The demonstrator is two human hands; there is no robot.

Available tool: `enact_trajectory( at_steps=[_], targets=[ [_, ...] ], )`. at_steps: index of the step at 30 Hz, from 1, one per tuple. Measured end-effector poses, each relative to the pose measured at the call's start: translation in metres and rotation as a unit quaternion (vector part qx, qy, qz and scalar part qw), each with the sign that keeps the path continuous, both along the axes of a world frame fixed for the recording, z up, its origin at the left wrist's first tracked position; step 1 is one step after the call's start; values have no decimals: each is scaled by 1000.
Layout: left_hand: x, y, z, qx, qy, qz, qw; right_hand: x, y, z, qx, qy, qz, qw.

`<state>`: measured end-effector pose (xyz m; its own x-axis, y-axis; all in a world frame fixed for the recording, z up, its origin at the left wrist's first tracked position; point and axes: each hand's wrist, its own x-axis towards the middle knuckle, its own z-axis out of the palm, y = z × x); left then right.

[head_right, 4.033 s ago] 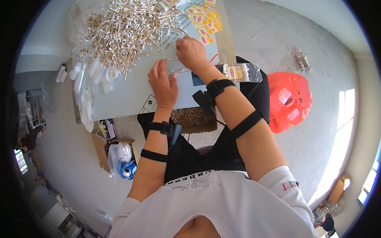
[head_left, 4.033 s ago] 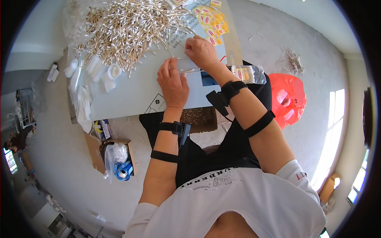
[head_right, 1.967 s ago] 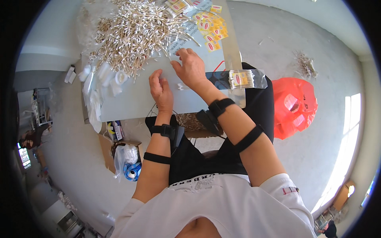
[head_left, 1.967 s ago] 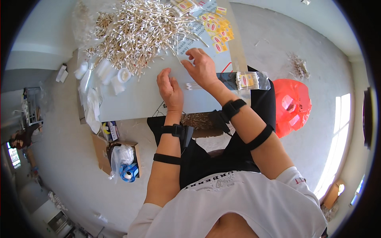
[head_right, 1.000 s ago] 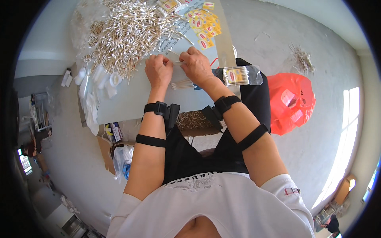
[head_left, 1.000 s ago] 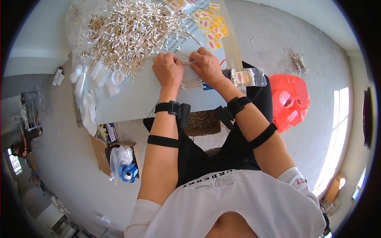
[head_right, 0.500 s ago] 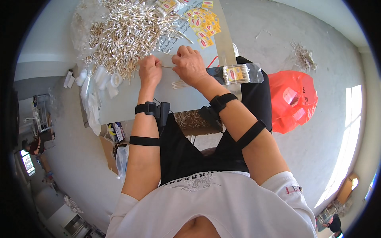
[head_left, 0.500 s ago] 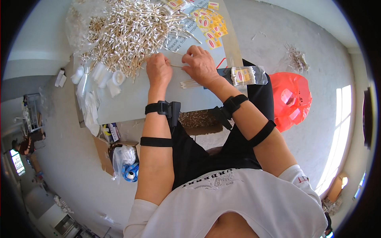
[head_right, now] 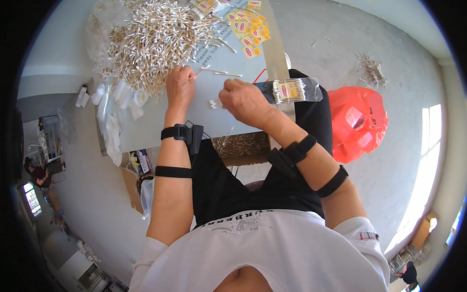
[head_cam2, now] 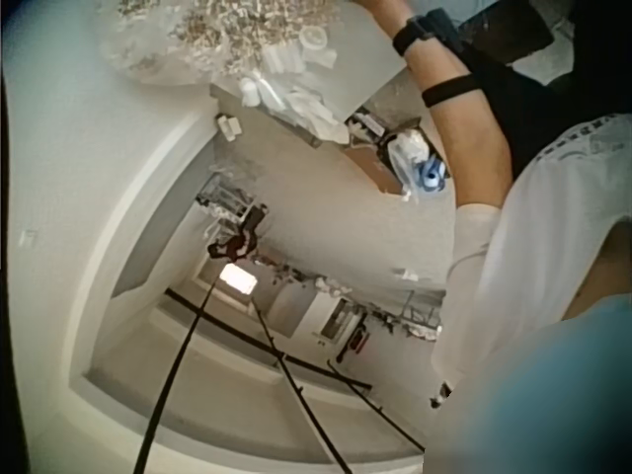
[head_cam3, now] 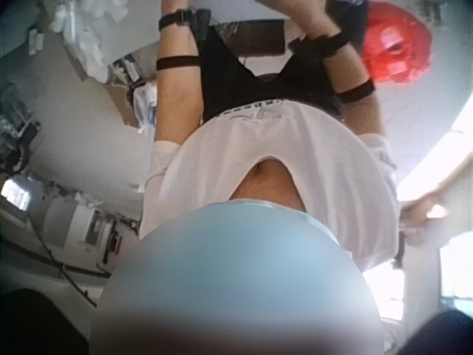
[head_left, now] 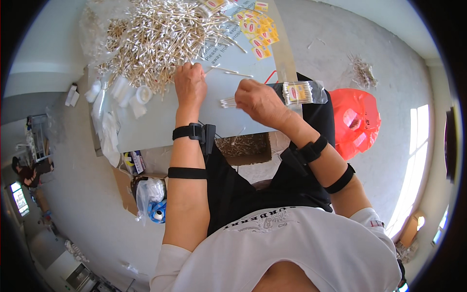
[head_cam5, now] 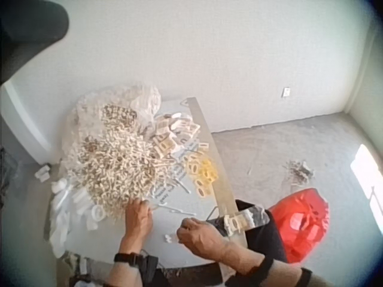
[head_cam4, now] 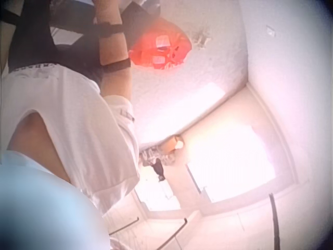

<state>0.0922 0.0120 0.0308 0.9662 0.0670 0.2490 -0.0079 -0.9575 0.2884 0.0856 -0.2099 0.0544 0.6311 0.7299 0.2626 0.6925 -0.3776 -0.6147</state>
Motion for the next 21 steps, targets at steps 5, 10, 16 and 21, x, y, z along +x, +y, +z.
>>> enact_trajectory(
  at_steps=[5,10,16,21],
  targets=[
    [-2,-8,-4,-2,-17,8,1000,33,16,-23,63,-19,-209,976],
    [-7,-5,-8,-4,-12,27,1000,47,25,-39,-18,-65,-175,982],
    [3,-18,0,-48,-17,-41,998,41,15,-43,114,1,-195,974],
    [-9,-28,-4,-110,-32,-54,992,27,3,-34,19,20,-273,962]
  ],
)
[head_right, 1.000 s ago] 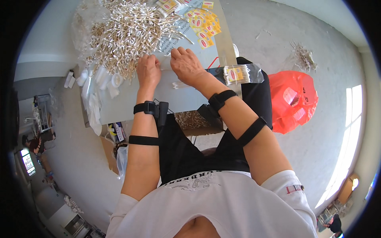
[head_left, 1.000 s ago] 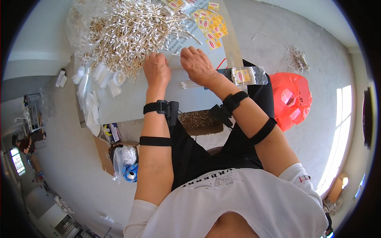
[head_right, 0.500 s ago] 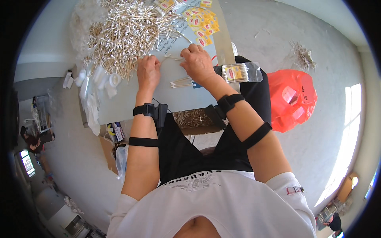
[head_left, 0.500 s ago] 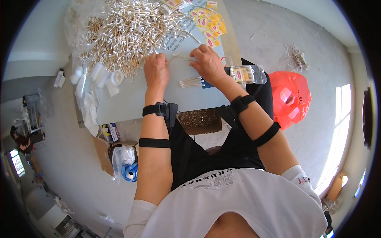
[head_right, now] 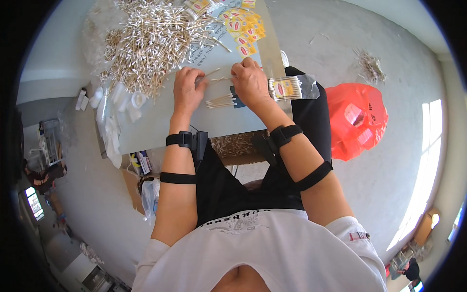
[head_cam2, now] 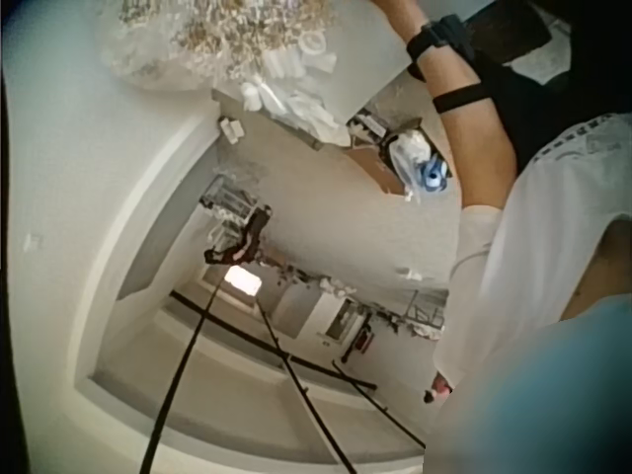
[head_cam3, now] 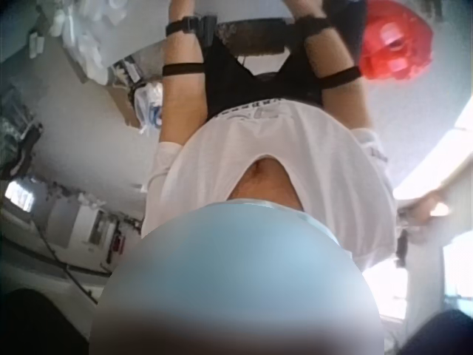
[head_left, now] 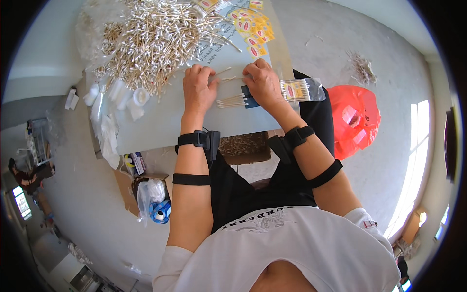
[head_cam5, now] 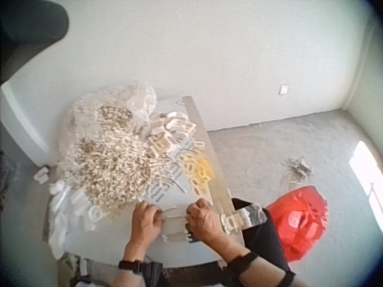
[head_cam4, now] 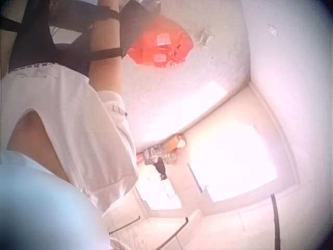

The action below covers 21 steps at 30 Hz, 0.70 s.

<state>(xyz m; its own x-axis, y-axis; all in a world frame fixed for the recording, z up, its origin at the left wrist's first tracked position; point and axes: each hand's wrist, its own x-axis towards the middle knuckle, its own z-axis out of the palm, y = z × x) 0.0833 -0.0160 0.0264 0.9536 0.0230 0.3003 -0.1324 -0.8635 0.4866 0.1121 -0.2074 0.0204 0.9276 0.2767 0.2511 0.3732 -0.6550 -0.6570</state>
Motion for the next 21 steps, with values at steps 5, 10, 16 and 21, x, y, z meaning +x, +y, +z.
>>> enact_trajectory(
  at_steps=[5,10,16,21],
  targets=[
    [-6,0,-2,-29,6,0,1000,0,-2,-3,-21,-34,27,999],
    [-9,-2,-3,-40,-2,12,999,6,0,-6,-49,-71,30,996],
    [-12,-2,-7,-56,-28,13,998,18,0,-6,-51,-110,117,986],
    [-12,-5,-3,-68,-19,-12,997,22,6,-7,-87,-93,127,984]
  ],
)
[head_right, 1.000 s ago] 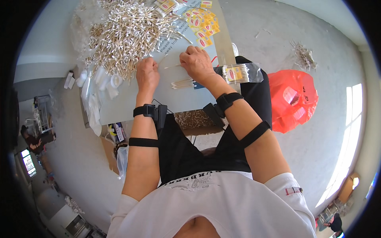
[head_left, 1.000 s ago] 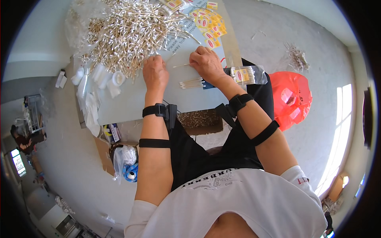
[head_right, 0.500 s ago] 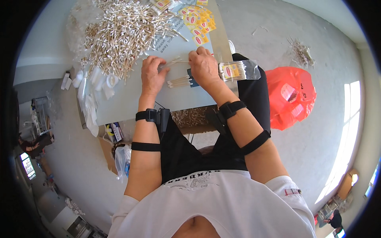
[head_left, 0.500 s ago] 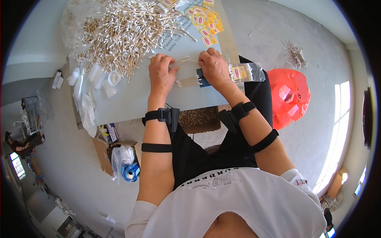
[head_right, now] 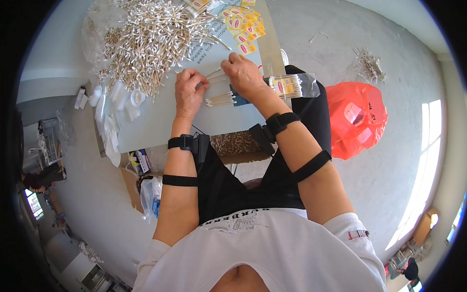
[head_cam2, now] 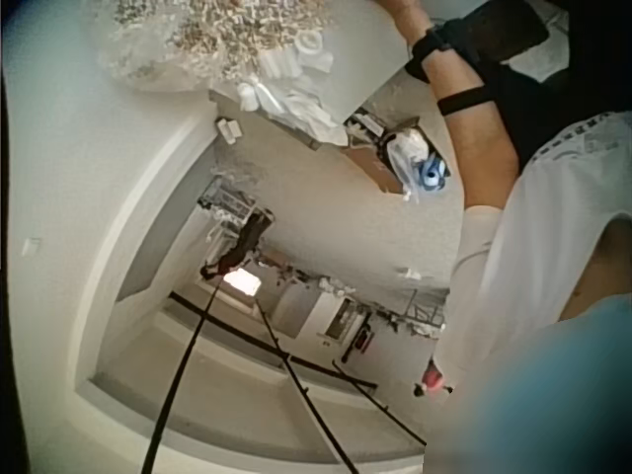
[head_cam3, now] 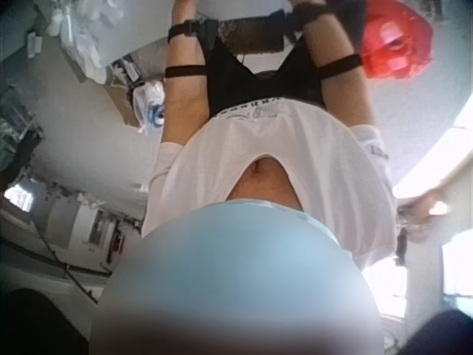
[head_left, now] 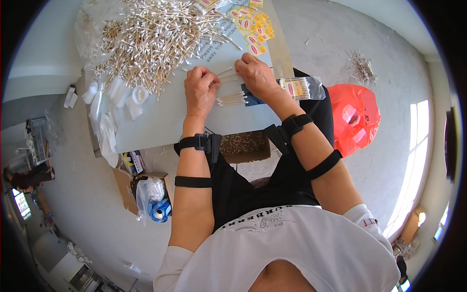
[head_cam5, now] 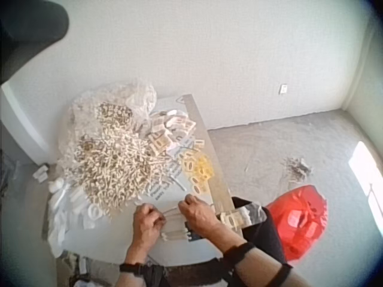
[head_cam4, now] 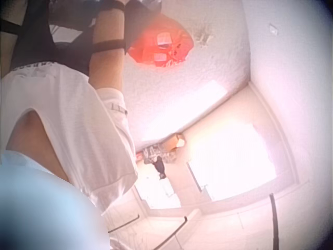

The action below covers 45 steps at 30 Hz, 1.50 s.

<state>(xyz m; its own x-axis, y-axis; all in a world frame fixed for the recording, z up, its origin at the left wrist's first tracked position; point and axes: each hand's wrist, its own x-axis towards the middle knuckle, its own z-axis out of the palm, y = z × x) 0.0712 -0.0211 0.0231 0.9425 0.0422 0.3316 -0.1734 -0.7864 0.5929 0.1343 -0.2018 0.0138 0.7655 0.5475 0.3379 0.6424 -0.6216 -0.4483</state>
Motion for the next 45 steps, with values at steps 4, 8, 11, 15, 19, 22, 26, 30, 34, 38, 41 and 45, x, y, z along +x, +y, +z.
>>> enact_trajectory(
  at_steps=[4,8,11,15,19,22,26,30,34,38,41,45],
  targets=[
    [-1,-2,-2,13,-10,15,1000,0,1,3,6,34,7,999],
    [1,-7,-2,-6,-7,31,999,-2,3,8,83,87,8,993],
    [3,-8,-1,12,2,21,1000,-1,3,10,94,81,2,992],
    [-2,-8,-5,20,10,14,1000,3,5,10,73,128,10,989],
    [-4,-12,-9,-12,-13,5,1000,30,11,5,138,71,-141,978],
    [-6,-7,-12,-29,-33,8,999,41,24,19,18,18,-162,987],
    [-4,-9,-15,-48,-40,2,998,50,23,18,-83,43,-161,983],
    [-9,-8,-14,-48,-39,20,998,26,19,30,-160,127,-97,974],
    [-9,-9,-13,-52,-46,29,997,27,25,30,-61,116,-49,990],
    [-7,-12,-13,-49,-50,23,997,61,41,17,51,1,-159,986],
    [-5,-15,-13,-45,-48,30,997,83,41,8,-30,-84,-160,983],
    [-10,-12,-13,-59,-39,46,996,76,31,14,-124,-17,-109,986]
  ],
)
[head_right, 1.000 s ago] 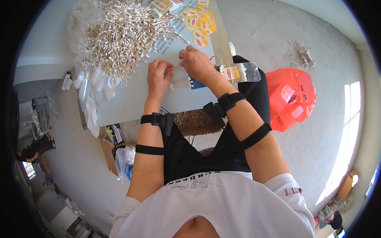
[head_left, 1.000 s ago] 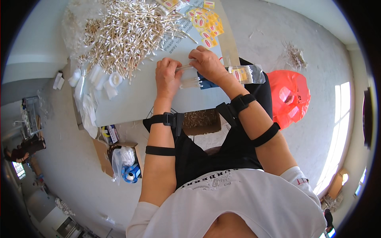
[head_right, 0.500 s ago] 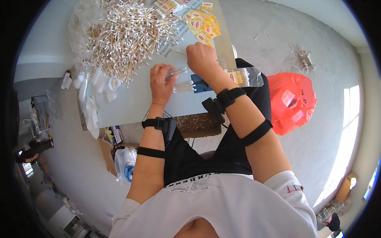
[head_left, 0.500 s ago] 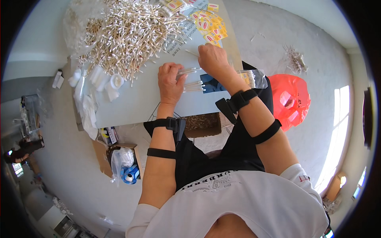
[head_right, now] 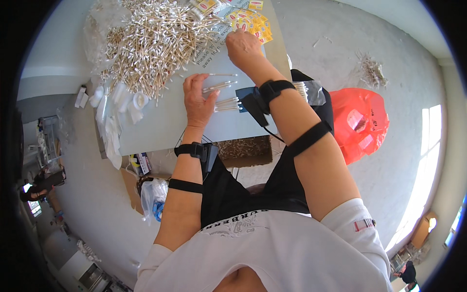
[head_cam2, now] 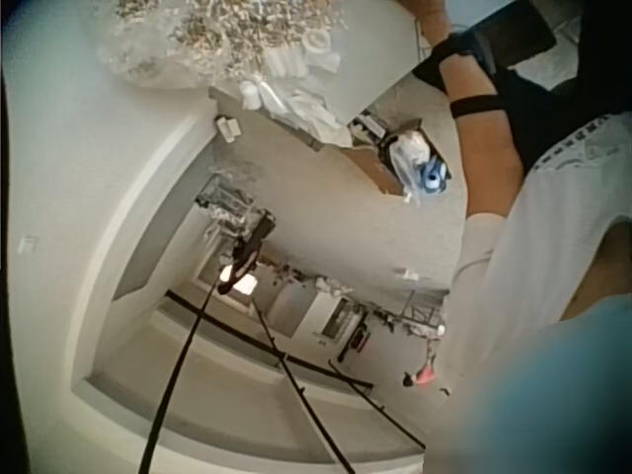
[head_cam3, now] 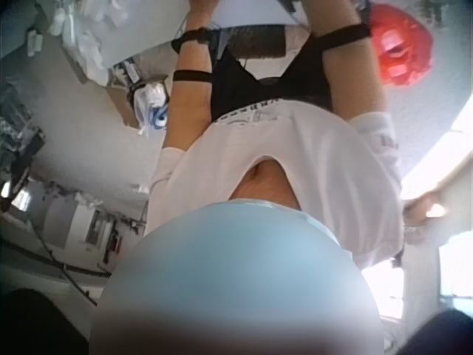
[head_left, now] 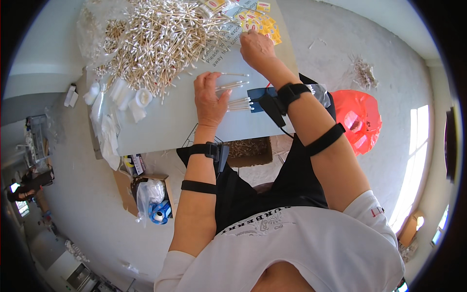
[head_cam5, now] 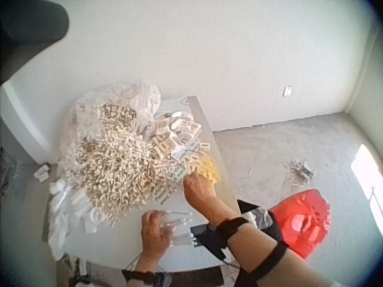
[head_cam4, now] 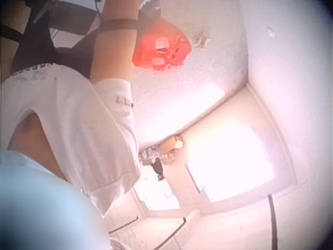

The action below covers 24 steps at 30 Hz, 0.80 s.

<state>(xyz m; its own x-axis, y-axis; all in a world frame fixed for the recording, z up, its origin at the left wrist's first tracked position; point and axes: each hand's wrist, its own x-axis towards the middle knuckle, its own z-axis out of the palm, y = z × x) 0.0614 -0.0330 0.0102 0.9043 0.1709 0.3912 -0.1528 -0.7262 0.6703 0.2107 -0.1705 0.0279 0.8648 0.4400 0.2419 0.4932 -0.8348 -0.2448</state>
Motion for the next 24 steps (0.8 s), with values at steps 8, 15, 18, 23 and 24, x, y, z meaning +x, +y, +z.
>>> enact_trajectory(
  at_steps=[8,15,18,23,24],
  targets=[
    [1,-4,4,105,-3,-8,994,-51,-28,0,52,24,131,990],
    [0,4,-6,68,4,-3,998,-59,-29,-4,149,64,143,976],
    [-6,5,-6,60,14,-5,998,-69,-29,-7,224,72,115,965],
    [0,-8,-1,-54,-58,19,997,-82,-18,-16,433,95,64,894],
    [1,-8,0,-53,-58,21,997,-85,-14,-17,416,102,77,900]
  ],
)
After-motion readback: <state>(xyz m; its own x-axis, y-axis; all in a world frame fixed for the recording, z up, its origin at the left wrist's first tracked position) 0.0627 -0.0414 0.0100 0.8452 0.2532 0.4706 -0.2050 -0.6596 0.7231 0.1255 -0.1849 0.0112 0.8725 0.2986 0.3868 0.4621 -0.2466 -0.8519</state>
